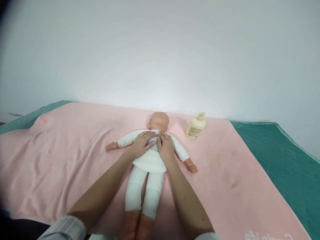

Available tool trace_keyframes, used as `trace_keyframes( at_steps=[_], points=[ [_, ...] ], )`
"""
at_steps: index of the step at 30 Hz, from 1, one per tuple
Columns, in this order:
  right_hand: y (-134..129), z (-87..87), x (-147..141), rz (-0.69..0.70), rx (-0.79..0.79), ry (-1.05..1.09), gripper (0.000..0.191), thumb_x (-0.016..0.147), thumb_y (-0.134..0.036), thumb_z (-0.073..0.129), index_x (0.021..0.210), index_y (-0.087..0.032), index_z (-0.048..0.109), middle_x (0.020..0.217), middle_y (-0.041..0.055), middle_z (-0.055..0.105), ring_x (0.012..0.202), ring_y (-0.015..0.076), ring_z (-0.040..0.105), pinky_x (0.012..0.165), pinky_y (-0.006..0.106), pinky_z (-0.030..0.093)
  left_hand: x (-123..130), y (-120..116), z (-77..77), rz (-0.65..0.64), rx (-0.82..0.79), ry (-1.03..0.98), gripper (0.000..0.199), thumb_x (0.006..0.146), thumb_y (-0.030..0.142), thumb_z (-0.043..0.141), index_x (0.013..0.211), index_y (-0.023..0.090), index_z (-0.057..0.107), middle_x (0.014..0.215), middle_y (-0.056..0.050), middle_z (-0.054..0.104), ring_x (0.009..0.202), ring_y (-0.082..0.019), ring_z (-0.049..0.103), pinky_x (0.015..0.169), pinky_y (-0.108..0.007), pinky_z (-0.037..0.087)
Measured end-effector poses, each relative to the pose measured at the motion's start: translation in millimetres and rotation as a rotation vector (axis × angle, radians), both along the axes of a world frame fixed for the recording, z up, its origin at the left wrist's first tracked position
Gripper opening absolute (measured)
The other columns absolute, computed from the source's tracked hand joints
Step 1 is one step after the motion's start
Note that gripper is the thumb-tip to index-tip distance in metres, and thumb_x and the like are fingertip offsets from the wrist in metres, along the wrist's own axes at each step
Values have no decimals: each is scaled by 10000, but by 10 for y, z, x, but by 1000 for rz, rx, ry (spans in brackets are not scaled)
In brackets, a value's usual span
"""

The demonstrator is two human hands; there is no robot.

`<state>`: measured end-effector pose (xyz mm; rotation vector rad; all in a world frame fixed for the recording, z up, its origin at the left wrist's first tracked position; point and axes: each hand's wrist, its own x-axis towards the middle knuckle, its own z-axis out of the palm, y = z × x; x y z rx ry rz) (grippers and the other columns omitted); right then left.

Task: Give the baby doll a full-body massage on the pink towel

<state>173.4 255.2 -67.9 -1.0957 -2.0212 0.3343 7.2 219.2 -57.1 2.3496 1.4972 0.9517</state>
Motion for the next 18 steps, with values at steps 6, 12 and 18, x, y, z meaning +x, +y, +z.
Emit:
trace_keyframes(
  at_steps=[6, 12, 18],
  points=[
    [-6, -21, 10, 6, -23, -50, 379, 961, -330, 368, 1171, -155, 631, 1223, 120, 624, 1149, 275, 524, 1013, 458, 385, -2, 19, -31, 7, 6, -3, 377, 953, 415, 431, 1259, 210, 510, 1346, -65, 553, 1295, -245, 421, 1085, -433, 317],
    [-20, -12, 10, 26, -30, -11, 370, 956, -327, 367, 1160, -185, 641, 1195, 104, 638, 1137, 266, 531, 1020, 459, 381, 2, 13, -36, 7, 22, -37, 355, 950, 404, 442, 1239, 215, 528, 1327, -67, 569, 1276, -245, 448, 1084, -445, 330],
    [-133, 130, 159, 55, 13, 227, 321, 955, -367, 420, 1028, -224, 698, 1033, 87, 646, 1037, 245, 554, 948, 425, 430, -67, -116, 174, 15, 108, -198, 287, 952, 342, 444, 1122, 197, 624, 1233, -62, 633, 1229, -233, 488, 1076, -419, 340]
  ],
)
